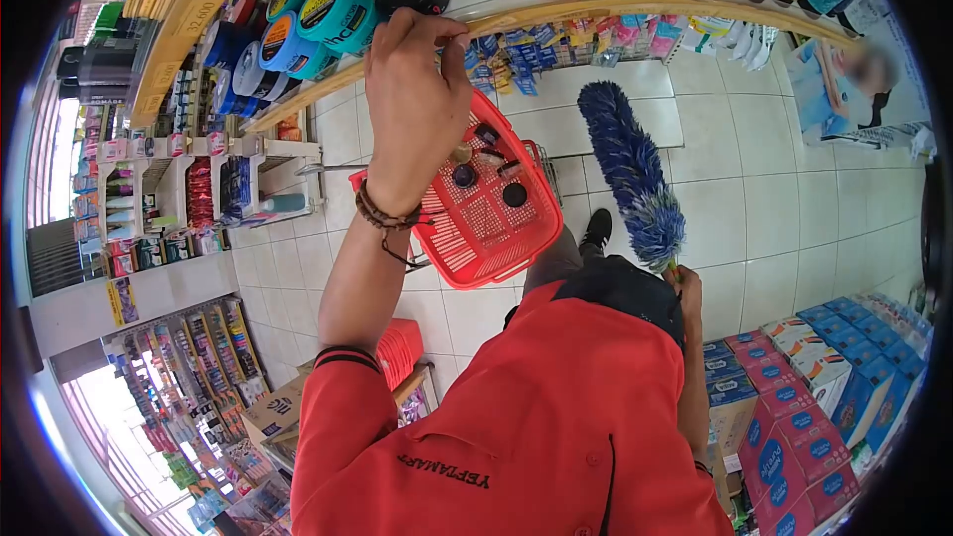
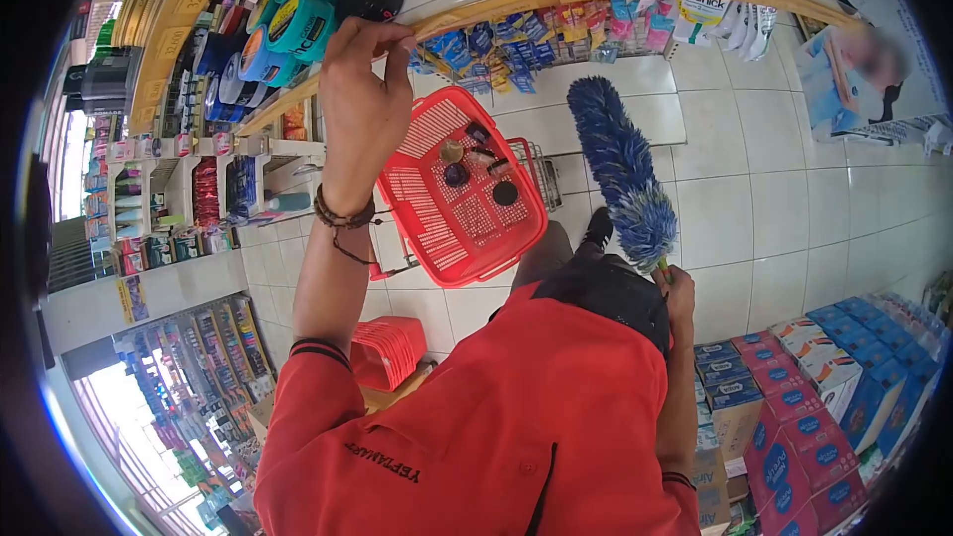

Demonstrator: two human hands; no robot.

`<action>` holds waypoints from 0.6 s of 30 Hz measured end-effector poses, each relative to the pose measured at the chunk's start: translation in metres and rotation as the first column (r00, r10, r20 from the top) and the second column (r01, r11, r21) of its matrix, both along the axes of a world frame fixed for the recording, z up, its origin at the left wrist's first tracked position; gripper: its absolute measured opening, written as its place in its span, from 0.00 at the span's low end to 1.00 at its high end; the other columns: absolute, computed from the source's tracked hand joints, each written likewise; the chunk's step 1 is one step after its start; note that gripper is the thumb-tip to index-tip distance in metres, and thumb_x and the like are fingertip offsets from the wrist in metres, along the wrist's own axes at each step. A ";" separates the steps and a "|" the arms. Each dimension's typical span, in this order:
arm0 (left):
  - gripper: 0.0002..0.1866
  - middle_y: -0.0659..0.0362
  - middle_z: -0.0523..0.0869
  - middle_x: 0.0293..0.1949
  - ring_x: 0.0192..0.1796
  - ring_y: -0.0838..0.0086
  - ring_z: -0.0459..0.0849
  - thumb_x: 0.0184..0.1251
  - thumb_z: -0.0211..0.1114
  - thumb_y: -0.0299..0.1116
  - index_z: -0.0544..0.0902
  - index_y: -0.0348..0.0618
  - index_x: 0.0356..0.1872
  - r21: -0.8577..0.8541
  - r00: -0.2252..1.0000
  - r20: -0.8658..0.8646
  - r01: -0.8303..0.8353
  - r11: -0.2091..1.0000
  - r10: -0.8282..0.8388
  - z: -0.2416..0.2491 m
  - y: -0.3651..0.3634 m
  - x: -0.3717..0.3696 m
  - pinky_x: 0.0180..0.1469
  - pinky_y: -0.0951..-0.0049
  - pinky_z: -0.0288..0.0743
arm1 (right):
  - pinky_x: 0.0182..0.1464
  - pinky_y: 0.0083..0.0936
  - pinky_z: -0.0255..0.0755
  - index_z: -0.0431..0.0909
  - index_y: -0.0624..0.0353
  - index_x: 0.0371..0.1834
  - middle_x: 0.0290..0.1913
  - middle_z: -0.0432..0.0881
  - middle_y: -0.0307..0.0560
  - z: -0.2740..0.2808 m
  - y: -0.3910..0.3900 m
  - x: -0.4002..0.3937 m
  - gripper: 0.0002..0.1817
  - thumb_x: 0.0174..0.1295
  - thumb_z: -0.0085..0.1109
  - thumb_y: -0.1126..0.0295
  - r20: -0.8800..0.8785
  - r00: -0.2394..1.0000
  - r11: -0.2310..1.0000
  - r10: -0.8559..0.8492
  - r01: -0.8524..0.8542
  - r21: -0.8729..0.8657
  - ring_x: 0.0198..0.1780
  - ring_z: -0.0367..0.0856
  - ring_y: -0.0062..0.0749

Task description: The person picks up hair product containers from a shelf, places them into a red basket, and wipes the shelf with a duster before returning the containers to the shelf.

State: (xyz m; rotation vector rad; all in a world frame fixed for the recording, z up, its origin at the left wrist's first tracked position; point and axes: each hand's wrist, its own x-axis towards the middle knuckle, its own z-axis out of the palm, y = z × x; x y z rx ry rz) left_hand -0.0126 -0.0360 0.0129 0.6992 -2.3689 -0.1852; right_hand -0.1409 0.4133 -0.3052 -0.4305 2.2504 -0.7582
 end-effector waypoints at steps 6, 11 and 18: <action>0.04 0.51 0.88 0.38 0.41 0.58 0.89 0.68 0.68 0.22 0.87 0.35 0.41 0.015 1.000 -0.018 0.009 1.000 -0.008 0.003 -0.003 0.000 0.47 0.62 0.81 | 0.34 0.44 0.70 0.77 0.71 0.28 0.23 0.75 0.66 -0.008 0.002 -0.002 0.30 0.66 0.65 0.47 -0.007 1.000 1.000 0.003 -0.003 0.008 0.25 0.72 0.51; 0.03 0.51 0.87 0.37 0.41 0.58 0.88 0.68 0.69 0.23 0.88 0.36 0.40 -0.038 1.000 0.020 -0.020 0.999 0.020 0.005 0.002 -0.002 0.46 0.60 0.80 | 0.37 0.46 0.72 0.80 0.71 0.31 0.26 0.79 0.68 -0.012 0.001 -0.006 0.29 0.65 0.65 0.47 0.016 0.999 0.999 0.031 -0.031 0.035 0.29 0.78 0.58; 0.09 0.55 0.84 0.43 0.49 0.59 0.84 0.67 0.69 0.27 0.88 0.44 0.47 -0.277 0.968 0.226 -0.045 0.960 0.111 0.012 0.026 -0.005 0.51 0.54 0.74 | 0.40 0.47 0.74 0.82 0.70 0.33 0.29 0.82 0.69 -0.006 0.001 -0.009 0.28 0.64 0.65 0.47 0.042 0.999 0.998 0.017 -0.020 0.067 0.34 0.83 0.63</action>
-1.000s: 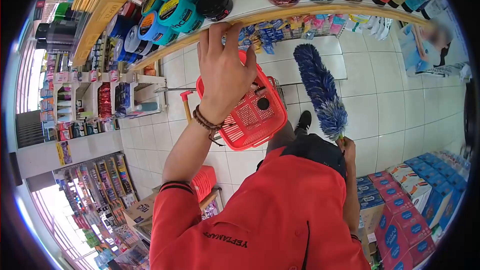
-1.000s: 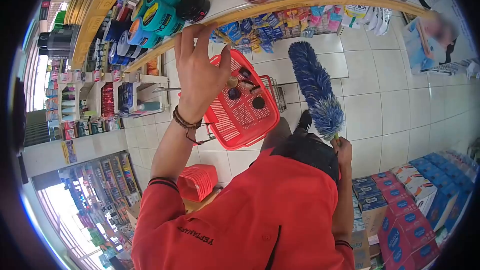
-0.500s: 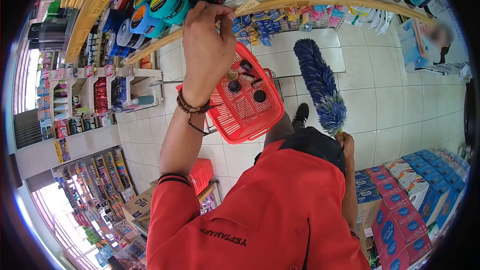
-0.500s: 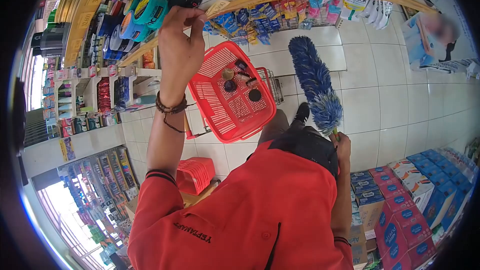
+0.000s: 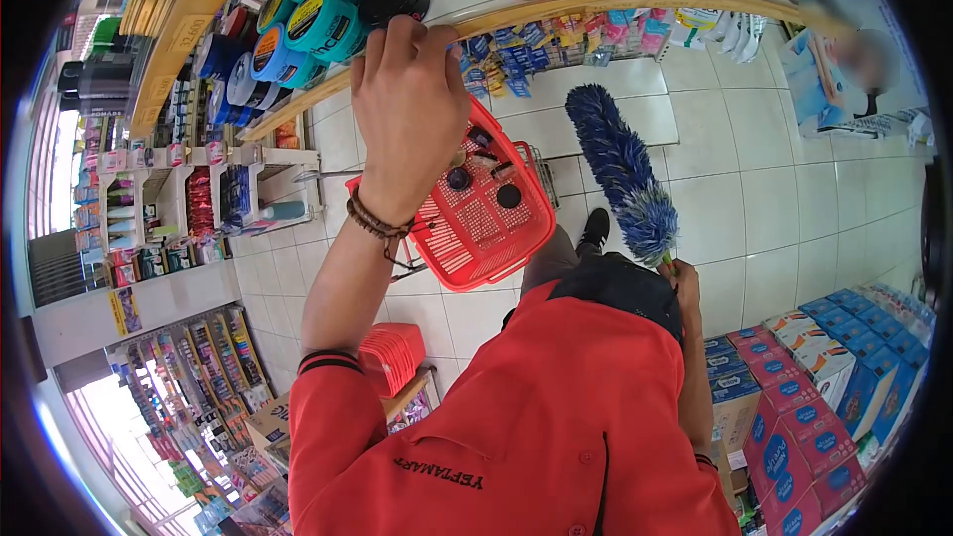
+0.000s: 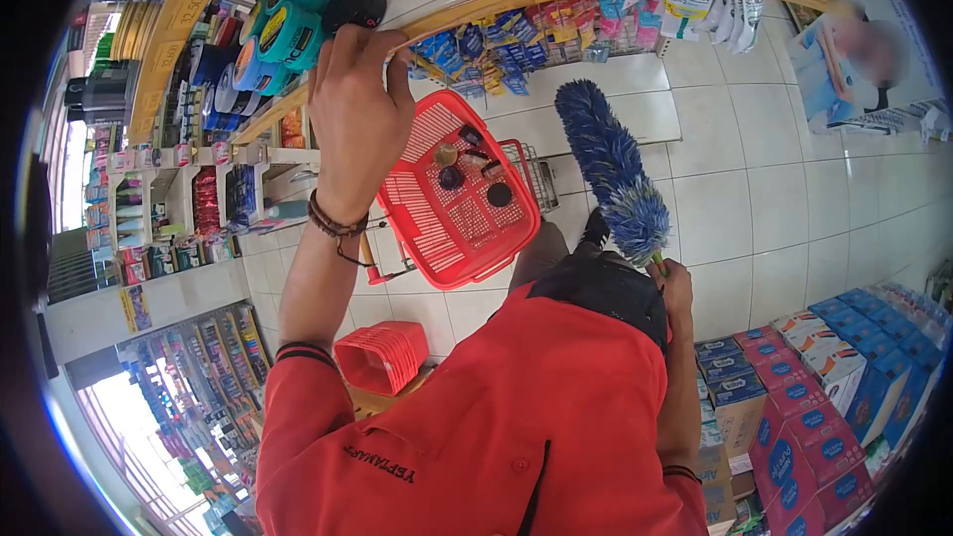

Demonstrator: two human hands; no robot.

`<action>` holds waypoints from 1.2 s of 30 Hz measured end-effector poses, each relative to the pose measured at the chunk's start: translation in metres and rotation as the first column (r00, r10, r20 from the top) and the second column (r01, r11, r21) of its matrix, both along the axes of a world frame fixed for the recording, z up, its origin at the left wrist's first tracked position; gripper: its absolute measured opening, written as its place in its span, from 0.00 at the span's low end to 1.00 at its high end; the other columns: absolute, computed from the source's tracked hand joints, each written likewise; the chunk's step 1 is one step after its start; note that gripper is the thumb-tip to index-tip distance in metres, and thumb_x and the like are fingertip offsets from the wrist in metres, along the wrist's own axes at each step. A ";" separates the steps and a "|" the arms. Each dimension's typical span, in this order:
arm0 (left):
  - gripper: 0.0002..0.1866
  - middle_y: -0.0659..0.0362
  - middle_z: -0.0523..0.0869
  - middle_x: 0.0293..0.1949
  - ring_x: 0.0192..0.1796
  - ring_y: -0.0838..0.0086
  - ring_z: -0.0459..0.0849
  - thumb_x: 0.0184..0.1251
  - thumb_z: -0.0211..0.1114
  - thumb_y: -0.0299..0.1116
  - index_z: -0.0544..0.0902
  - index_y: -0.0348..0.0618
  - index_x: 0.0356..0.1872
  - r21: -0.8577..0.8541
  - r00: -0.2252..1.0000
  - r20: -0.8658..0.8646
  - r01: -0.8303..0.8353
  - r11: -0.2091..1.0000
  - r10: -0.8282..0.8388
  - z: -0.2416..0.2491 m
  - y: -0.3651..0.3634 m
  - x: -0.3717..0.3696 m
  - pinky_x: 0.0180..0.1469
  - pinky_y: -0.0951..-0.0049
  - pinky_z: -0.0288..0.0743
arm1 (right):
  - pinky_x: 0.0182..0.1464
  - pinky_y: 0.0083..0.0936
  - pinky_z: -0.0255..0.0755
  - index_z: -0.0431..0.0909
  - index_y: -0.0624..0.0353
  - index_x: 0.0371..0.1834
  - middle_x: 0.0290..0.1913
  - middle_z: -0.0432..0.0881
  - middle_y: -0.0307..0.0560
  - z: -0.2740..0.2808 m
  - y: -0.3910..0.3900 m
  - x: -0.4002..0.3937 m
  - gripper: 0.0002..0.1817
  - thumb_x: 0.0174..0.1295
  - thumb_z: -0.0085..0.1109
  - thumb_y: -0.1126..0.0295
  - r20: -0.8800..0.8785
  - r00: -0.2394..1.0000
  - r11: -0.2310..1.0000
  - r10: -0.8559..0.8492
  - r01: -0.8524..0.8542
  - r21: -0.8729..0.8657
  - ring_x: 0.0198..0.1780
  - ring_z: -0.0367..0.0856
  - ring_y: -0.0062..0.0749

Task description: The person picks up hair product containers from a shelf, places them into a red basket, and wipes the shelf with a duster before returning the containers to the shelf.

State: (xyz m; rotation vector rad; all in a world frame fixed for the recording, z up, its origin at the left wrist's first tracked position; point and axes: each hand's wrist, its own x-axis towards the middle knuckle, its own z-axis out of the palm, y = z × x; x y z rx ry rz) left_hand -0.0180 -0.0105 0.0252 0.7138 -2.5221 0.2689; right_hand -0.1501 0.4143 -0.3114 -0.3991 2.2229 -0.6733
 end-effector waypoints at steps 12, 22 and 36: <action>0.32 0.46 0.75 0.63 0.64 0.50 0.77 0.65 0.74 0.34 0.77 0.32 0.68 0.001 0.957 0.282 0.076 0.997 -0.073 0.030 0.045 -0.009 0.61 0.52 0.73 | 0.41 0.49 0.75 0.84 0.70 0.33 0.30 0.83 0.70 0.001 0.000 0.003 0.27 0.64 0.64 0.48 -0.029 1.000 1.000 0.009 -0.009 -0.002 0.35 0.84 0.65; 0.43 0.37 0.80 0.59 0.57 0.46 0.85 0.58 0.80 0.31 0.66 0.28 0.72 0.343 0.948 -0.294 0.227 0.911 -0.125 0.012 -0.006 -0.059 0.60 0.54 0.80 | 0.41 0.53 0.75 0.85 0.68 0.34 0.31 0.84 0.70 0.003 0.009 0.014 0.28 0.65 0.66 0.46 -0.053 0.999 0.999 -0.007 0.009 0.035 0.37 0.86 0.67; 0.48 0.42 0.88 0.57 0.58 0.63 0.90 0.55 0.84 0.31 0.65 0.29 0.74 0.664 0.908 -0.318 0.419 0.619 -0.274 0.019 -0.072 -0.082 0.62 0.66 0.85 | 0.43 0.53 0.77 0.87 0.66 0.34 0.33 0.86 0.68 0.006 0.014 0.019 0.27 0.64 0.66 0.46 -0.019 0.998 0.997 -0.056 0.057 0.054 0.40 0.87 0.65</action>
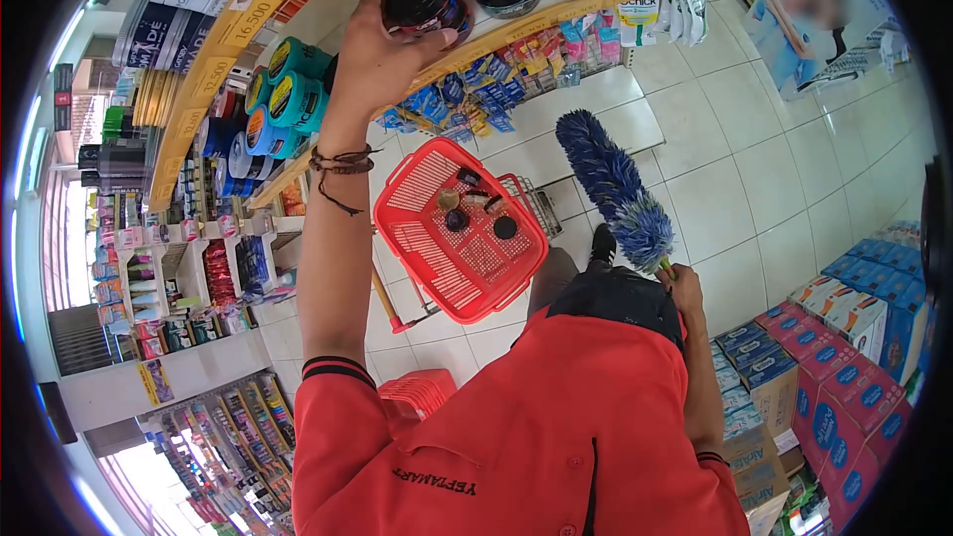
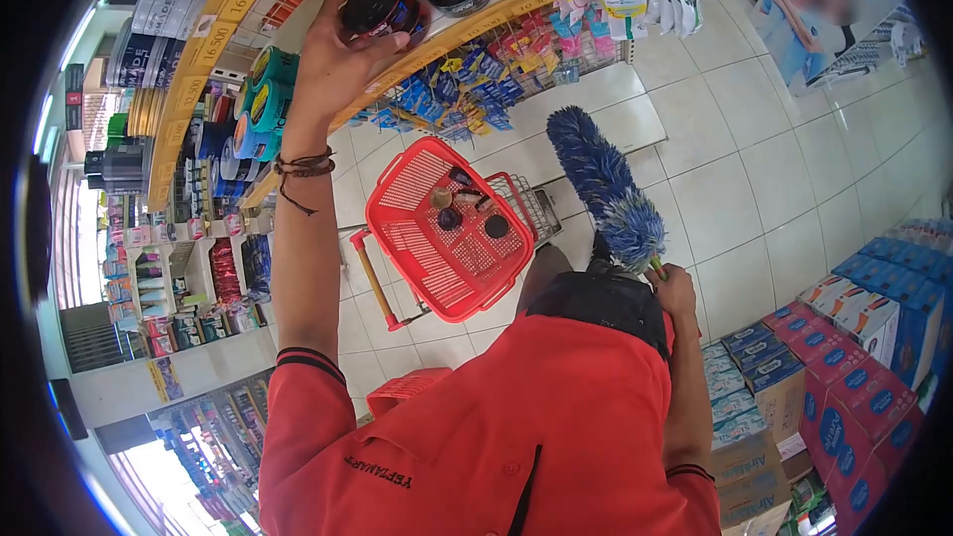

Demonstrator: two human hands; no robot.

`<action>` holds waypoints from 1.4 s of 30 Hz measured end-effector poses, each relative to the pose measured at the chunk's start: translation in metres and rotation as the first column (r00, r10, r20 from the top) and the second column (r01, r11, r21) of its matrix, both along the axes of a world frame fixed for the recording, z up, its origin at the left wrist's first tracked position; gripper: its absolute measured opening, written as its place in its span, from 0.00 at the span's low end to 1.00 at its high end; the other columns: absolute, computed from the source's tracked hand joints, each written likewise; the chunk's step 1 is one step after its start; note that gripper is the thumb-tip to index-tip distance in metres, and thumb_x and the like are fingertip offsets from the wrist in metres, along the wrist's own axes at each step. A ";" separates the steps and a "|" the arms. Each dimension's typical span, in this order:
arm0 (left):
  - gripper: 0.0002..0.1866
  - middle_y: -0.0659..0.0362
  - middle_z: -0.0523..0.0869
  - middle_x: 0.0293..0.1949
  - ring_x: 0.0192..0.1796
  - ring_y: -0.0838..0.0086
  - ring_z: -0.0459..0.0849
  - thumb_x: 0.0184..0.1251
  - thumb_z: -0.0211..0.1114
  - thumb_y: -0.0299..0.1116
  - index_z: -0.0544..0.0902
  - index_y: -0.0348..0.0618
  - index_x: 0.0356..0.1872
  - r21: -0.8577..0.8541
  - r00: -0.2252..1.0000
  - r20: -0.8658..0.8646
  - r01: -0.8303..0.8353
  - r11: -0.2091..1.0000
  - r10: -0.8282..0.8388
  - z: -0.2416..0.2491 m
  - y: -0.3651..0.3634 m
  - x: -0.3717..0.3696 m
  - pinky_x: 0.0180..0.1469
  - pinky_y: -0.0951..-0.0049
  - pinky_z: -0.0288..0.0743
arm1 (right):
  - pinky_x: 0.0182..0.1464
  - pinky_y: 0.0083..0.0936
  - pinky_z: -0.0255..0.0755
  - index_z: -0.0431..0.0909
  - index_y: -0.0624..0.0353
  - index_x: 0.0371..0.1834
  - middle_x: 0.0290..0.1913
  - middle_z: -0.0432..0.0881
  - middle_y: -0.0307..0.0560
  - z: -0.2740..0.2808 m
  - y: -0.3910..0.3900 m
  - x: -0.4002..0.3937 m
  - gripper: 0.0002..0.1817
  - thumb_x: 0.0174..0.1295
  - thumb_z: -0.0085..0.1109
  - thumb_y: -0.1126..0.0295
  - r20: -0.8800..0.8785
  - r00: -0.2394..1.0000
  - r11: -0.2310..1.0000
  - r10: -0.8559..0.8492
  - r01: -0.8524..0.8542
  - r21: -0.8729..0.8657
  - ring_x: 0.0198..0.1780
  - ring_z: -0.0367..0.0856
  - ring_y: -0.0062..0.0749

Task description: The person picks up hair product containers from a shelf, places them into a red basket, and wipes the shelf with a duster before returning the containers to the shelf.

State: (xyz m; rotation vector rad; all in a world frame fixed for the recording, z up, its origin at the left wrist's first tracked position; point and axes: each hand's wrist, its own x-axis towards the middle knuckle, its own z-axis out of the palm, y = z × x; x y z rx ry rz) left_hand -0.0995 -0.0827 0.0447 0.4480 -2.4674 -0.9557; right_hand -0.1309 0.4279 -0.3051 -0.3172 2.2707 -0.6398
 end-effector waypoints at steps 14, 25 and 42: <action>0.44 0.45 0.88 0.56 0.58 0.65 0.90 0.56 0.83 0.29 0.69 0.30 0.72 -0.020 0.999 -0.040 -0.013 1.000 0.012 -0.004 -0.010 0.008 0.62 0.65 0.85 | 0.43 0.55 0.76 0.86 0.65 0.33 0.33 0.86 0.69 -0.007 0.000 -0.001 0.26 0.65 0.66 0.47 -0.016 0.999 0.998 0.052 -0.051 0.038 0.40 0.87 0.68; 0.41 0.46 0.85 0.61 0.62 0.66 0.87 0.50 0.83 0.18 0.73 0.32 0.68 0.015 0.910 -0.411 0.072 0.997 -0.059 0.004 0.024 0.024 0.70 0.66 0.79 | 0.45 0.54 0.77 0.87 0.66 0.35 0.34 0.87 0.69 -0.009 0.004 0.001 0.26 0.64 0.67 0.46 -0.030 0.998 0.999 0.047 -0.047 0.012 0.41 0.87 0.68; 0.45 0.43 0.81 0.62 0.67 0.47 0.83 0.38 0.75 0.19 0.69 0.42 0.66 0.429 0.780 -0.569 0.553 0.715 -0.261 -0.026 0.072 0.089 0.73 0.50 0.74 | 0.42 0.51 0.77 0.86 0.68 0.33 0.30 0.85 0.69 -0.014 -0.005 -0.011 0.29 0.63 0.65 0.46 -0.045 0.995 0.995 0.094 -0.095 -0.030 0.37 0.87 0.66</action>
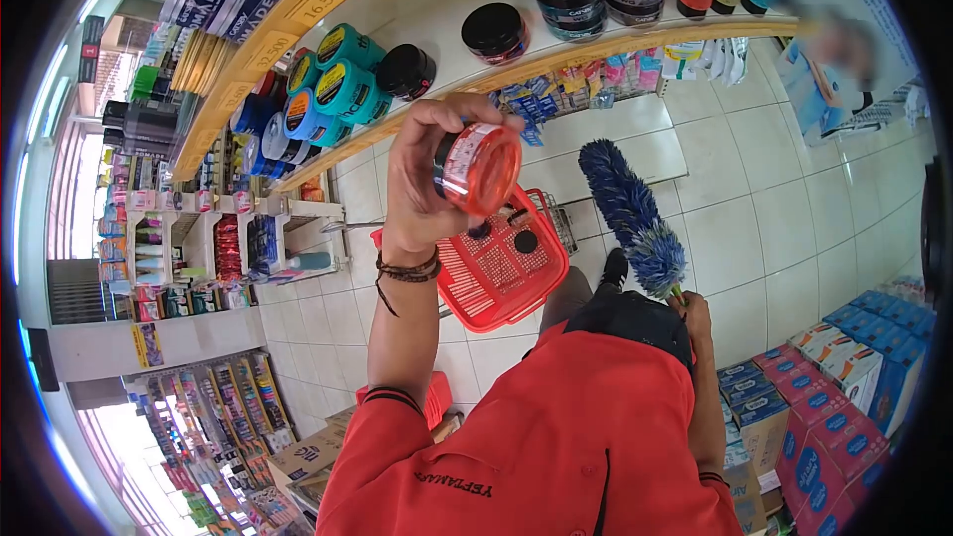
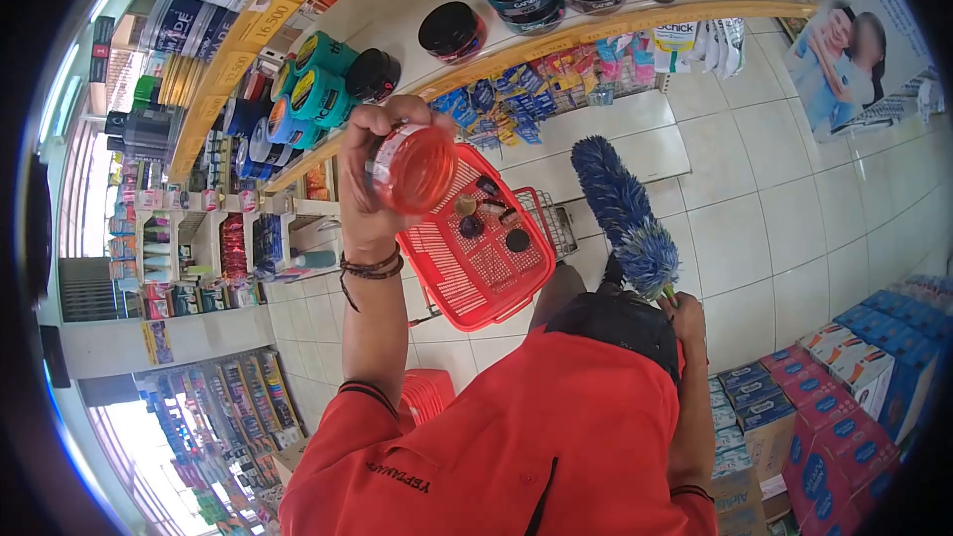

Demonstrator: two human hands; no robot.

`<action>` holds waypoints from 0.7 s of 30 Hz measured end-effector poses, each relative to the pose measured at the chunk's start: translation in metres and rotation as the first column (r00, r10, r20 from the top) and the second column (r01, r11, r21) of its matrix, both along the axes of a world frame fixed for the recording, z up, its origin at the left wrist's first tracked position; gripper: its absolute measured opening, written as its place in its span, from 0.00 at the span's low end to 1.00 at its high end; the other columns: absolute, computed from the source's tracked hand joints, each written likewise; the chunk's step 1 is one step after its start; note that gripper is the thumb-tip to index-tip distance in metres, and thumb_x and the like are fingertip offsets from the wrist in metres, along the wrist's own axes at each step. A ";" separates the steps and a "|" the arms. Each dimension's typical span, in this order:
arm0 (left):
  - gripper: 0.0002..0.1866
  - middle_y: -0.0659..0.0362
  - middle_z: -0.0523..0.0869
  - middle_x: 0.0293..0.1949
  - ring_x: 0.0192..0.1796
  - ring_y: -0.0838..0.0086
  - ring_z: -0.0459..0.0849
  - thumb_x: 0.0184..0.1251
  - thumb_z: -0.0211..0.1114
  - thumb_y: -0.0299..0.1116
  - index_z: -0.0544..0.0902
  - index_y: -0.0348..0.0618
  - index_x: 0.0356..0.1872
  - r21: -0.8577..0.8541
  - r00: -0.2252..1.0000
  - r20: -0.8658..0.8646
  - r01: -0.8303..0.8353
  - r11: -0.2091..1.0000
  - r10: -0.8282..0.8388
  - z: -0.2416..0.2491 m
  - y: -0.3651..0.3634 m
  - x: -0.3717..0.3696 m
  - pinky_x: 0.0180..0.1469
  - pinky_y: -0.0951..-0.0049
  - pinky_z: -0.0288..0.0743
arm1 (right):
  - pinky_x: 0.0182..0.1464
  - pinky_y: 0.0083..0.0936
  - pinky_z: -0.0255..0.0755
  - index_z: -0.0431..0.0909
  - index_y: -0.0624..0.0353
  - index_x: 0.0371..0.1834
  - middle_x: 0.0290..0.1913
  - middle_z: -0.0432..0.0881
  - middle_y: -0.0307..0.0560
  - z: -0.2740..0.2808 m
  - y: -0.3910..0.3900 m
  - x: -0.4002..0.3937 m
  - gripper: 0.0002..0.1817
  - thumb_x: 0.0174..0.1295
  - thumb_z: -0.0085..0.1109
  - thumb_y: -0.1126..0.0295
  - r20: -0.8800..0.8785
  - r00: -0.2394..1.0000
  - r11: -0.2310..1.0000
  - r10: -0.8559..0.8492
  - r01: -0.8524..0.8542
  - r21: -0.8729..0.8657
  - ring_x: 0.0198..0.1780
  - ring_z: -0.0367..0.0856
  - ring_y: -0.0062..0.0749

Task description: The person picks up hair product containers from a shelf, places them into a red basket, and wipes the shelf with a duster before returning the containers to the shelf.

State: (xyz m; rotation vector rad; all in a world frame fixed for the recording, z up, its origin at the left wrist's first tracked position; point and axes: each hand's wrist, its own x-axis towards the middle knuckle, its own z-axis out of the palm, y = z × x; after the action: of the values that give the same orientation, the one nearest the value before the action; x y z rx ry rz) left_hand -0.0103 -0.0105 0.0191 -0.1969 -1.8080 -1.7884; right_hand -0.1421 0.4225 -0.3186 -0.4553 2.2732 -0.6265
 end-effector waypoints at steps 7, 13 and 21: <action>0.48 0.33 0.71 0.65 0.63 0.41 0.84 0.61 0.72 0.50 0.62 0.39 0.79 0.763 0.853 -0.316 0.488 0.423 -0.415 -0.015 0.021 0.009 0.51 0.57 0.91 | 0.39 0.46 0.75 0.85 0.71 0.33 0.28 0.83 0.68 -0.004 -0.003 0.000 0.28 0.64 0.68 0.49 0.013 1.000 0.999 -0.024 0.025 -0.035 0.33 0.86 0.57; 0.39 0.40 0.77 0.67 0.78 0.40 0.69 0.61 0.69 0.24 0.68 0.46 0.76 0.761 0.959 -0.152 0.269 0.590 -0.240 -0.014 0.037 0.016 0.72 0.45 0.80 | 0.45 0.51 0.76 0.86 0.69 0.37 0.34 0.85 0.71 0.008 -0.006 -0.006 0.31 0.62 0.66 0.44 0.077 0.997 1.000 -0.005 0.003 0.025 0.41 0.86 0.67; 0.03 0.68 0.74 0.45 0.56 0.69 0.71 0.68 0.75 0.44 0.93 0.65 0.36 0.780 0.946 -0.257 0.323 0.536 -0.197 0.010 0.057 0.010 0.60 0.54 0.72 | 0.44 0.51 0.77 0.87 0.68 0.37 0.34 0.87 0.69 -0.012 0.001 -0.006 0.28 0.62 0.69 0.46 0.062 0.998 1.000 0.008 -0.007 -0.006 0.42 0.88 0.67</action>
State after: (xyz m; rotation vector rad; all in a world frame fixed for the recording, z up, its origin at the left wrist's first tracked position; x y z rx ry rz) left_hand -0.0002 0.0461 0.0295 -0.2147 -0.6968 -2.5655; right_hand -0.1482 0.4239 -0.3307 -0.4411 2.2110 -0.6347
